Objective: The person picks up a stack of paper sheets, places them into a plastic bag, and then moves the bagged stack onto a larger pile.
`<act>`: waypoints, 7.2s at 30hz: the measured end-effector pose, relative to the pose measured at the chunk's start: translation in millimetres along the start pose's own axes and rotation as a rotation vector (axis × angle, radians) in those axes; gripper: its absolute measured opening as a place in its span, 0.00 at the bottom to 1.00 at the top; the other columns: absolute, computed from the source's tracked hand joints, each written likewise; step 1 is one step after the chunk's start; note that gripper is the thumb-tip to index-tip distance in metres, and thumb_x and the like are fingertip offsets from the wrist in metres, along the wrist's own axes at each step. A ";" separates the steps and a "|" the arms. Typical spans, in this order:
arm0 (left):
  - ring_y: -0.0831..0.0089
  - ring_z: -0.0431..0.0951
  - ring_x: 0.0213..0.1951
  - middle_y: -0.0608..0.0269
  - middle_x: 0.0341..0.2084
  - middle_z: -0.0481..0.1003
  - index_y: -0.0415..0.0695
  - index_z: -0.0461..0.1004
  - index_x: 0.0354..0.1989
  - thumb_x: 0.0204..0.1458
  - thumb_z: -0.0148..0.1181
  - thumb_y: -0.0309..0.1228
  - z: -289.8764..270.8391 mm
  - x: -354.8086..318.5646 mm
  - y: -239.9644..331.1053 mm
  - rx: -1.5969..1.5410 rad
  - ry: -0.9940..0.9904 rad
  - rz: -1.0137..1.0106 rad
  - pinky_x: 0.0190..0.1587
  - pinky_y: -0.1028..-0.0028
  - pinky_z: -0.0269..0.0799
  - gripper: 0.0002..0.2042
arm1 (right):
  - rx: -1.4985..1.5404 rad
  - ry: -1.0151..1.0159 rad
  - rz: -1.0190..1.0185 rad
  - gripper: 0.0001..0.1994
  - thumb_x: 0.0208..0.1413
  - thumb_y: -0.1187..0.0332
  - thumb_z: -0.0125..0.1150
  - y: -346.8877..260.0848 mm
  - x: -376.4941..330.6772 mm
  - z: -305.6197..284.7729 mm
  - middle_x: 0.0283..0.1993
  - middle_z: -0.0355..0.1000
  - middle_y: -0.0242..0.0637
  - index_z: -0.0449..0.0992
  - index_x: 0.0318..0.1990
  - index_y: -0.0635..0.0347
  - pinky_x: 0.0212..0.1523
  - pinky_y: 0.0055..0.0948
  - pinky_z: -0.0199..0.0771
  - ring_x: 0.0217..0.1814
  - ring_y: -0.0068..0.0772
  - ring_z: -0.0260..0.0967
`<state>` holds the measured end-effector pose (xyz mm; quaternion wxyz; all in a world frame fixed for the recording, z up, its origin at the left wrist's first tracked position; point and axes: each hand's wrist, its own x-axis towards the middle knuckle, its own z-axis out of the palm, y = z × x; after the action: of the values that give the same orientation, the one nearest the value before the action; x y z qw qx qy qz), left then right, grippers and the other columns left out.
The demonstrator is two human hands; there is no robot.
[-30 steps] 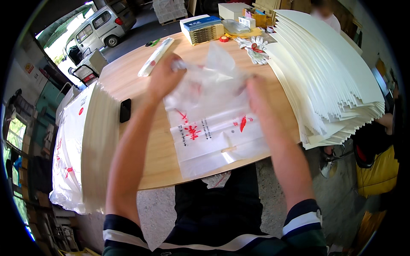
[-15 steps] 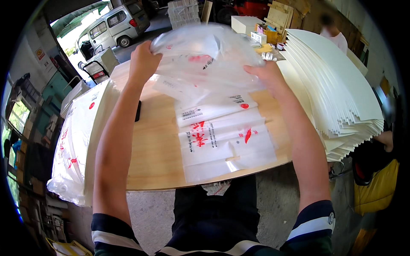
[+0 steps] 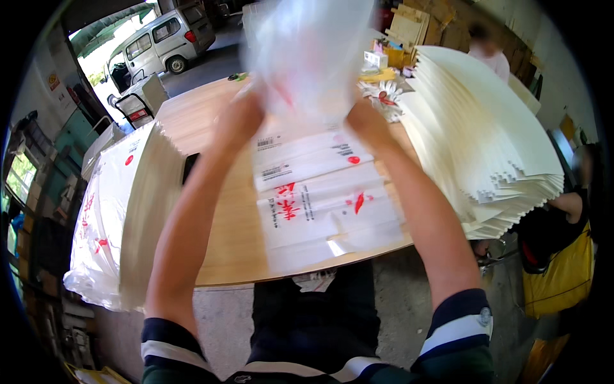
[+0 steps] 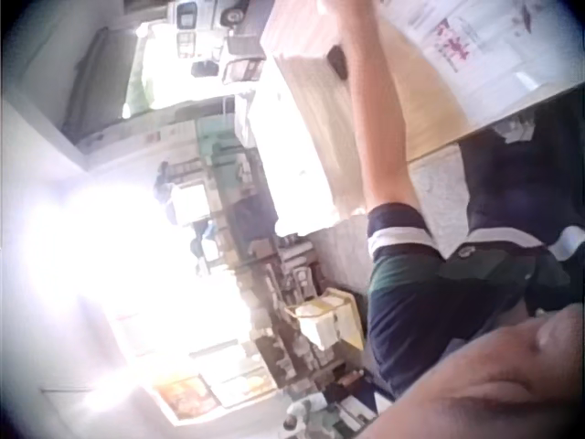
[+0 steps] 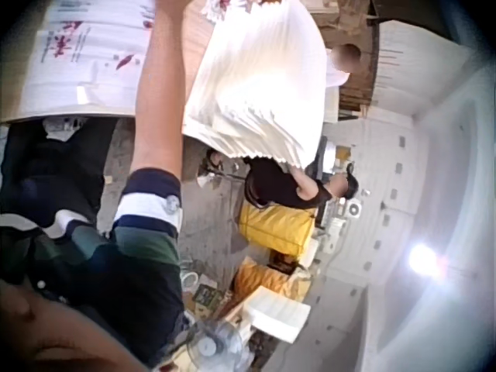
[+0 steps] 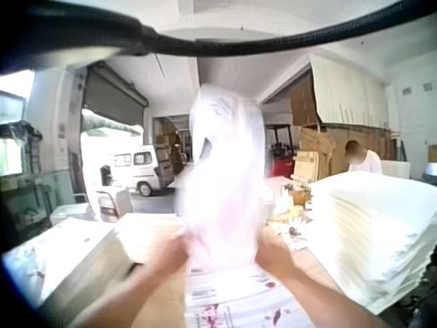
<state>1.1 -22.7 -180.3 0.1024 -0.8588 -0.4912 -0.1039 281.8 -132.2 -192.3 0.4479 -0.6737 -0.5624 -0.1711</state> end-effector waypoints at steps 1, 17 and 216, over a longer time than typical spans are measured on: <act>0.60 0.78 0.24 0.54 0.22 0.78 0.40 0.80 0.37 0.51 0.57 0.31 64.5 -10.5 -16.4 0.078 -0.162 0.117 0.30 0.61 0.74 0.10 | -0.299 -0.538 0.119 0.22 0.48 0.68 0.55 29.8 -24.2 34.1 0.48 0.76 0.52 0.75 0.53 0.63 0.53 0.43 0.71 0.53 0.48 0.74; 0.49 0.81 0.38 0.48 0.33 0.80 0.40 0.77 0.45 0.52 0.56 0.31 90.1 -38.0 -33.6 -0.127 0.183 0.146 0.44 0.56 0.76 0.14 | -0.223 -0.506 0.085 0.18 0.50 0.73 0.50 61.9 -37.1 53.0 0.41 0.77 0.50 0.75 0.48 0.66 0.46 0.41 0.75 0.45 0.46 0.76; 0.28 0.52 0.66 0.15 0.64 0.44 0.27 0.37 0.70 0.51 0.58 0.26 32.6 -279.9 255.7 -1.289 -0.288 0.705 0.52 0.59 0.75 0.43 | 0.617 -0.080 0.677 0.26 0.63 0.76 0.48 -59.9 -333.6 -187.8 0.70 0.60 0.50 0.57 0.68 0.72 0.64 0.30 0.62 0.68 0.34 0.61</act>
<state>86.0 -370.8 -308.5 -0.4593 -0.8601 -0.0373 -0.2187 175.5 -485.3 -311.2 0.6363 -0.6607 -0.3520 0.1865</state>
